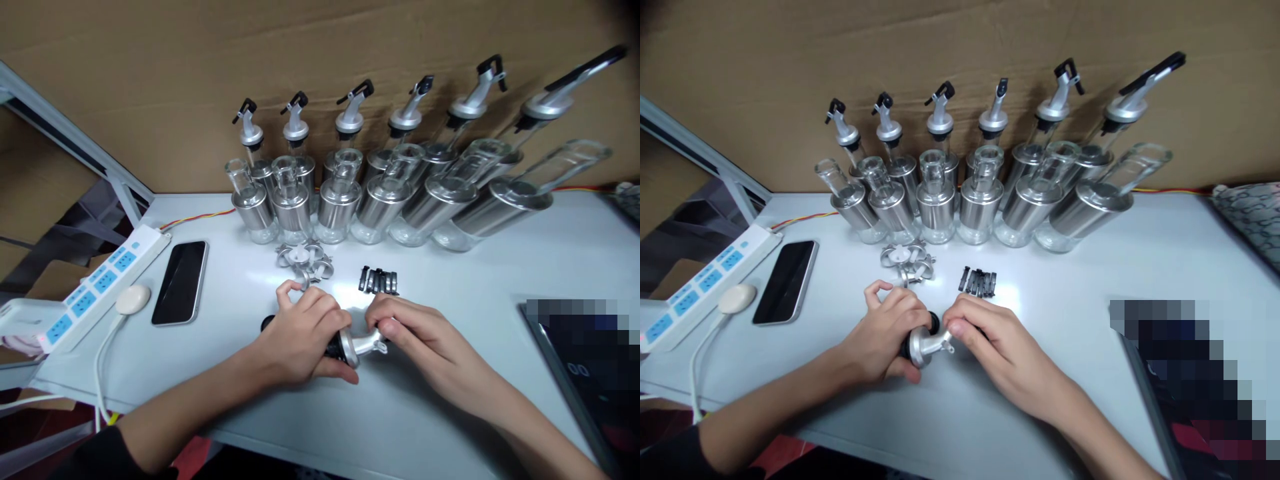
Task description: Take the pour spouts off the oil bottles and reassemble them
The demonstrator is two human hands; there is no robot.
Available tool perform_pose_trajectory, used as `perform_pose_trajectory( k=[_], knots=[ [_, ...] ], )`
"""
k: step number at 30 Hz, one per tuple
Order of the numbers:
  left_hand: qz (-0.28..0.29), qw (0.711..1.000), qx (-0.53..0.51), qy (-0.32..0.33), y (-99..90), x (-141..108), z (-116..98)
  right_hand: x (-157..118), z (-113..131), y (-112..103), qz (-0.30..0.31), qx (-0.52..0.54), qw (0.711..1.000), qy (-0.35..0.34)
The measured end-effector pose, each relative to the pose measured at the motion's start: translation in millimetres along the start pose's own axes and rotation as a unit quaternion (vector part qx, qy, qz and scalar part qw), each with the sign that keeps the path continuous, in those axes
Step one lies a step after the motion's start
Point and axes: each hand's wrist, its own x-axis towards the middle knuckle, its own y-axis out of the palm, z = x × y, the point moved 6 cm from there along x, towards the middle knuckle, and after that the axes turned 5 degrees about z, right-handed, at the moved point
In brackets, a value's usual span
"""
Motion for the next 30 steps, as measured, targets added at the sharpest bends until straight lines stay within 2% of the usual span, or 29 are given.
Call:
perform_pose_trajectory(
  k=[7, 12, 16, 22, 30],
  knots=[
    [-0.053, 0.994, 0.070, 0.060, -9.6, 2.2, -12.5, 2.0, 2.7, -4.9, -0.029, -0.063, 0.997, 0.022],
    [-0.081, 0.988, 0.108, 0.072, -18.6, 3.1, -13.6, -3.3, -10.7, -26.9, -0.051, 0.014, 0.995, 0.086],
    [-0.110, 0.988, 0.087, 0.059, -23.6, 1.4, -10.8, -9.6, -20.8, -37.8, -0.040, 0.013, 0.992, 0.115],
    [-0.120, 0.988, 0.079, 0.050, -24.7, 1.3, -9.3, -12.7, -35.4, -35.7, 0.013, -0.031, 0.985, 0.171],
    [-0.114, 0.989, 0.075, 0.052, -20.5, 2.8, -9.2, -10.6, -37.5, -32.8, -0.003, -0.089, 0.986, 0.141]
  ],
)
